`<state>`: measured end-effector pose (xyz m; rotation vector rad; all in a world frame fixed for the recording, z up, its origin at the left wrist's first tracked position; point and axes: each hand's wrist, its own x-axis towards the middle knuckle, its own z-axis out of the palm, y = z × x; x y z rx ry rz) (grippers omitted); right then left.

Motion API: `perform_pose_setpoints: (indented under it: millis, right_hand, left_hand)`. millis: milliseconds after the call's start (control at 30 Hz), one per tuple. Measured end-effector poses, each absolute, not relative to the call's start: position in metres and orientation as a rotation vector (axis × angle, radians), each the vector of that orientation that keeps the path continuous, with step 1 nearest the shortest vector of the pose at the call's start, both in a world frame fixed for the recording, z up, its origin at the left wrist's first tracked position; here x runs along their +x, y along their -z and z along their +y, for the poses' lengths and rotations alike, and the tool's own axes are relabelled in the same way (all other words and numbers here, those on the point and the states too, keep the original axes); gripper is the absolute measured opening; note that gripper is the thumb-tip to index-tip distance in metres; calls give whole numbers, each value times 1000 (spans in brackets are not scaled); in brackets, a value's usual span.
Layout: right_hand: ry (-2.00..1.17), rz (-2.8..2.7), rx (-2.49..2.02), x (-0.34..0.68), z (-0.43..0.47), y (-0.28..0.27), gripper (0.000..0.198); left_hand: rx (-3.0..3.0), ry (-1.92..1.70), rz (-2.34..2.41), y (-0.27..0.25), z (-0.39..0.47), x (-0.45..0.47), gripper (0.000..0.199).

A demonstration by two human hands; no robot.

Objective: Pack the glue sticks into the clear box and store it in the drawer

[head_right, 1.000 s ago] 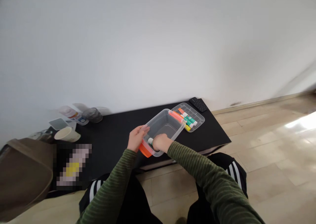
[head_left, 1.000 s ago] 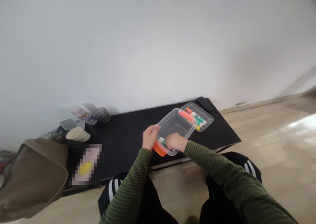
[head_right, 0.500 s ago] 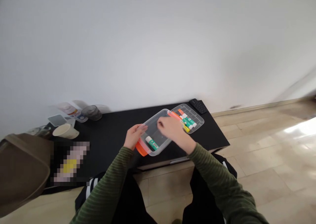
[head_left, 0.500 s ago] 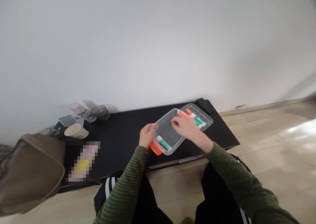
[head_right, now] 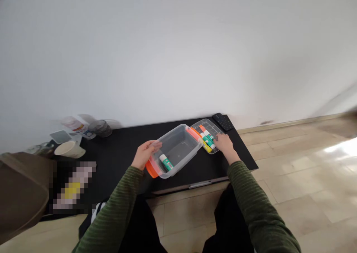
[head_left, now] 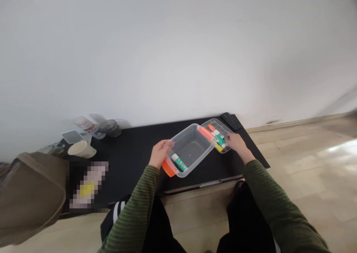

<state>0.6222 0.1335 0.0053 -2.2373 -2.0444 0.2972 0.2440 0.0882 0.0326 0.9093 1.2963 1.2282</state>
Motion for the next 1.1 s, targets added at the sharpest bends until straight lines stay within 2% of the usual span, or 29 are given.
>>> perform_pose_setpoints:
  millis: [467,600,767,933,1100]
  right_hand:
    - [-378,-2109,-2338,619,142,-9,35]
    - [-378,-1889,-2260,612,137,-33,36]
    - [-345,-1671,-1872,569,108,-85,35]
    - [-460,-2074,-1705,499,74,-118,30]
    - [-466,-2458,-1896,449,75,-104,33]
  left_hand:
    - [1022,-1182,1343,-27,89,243,33]
    - [1045,-1186,1358,-25,89,243,33]
    - [1008,-1215,1348,-23,89,245,32]
    - [988,-1225,1345,-23,89,246,31]
    - [1062,-1221,1387,-24,88,246,29]
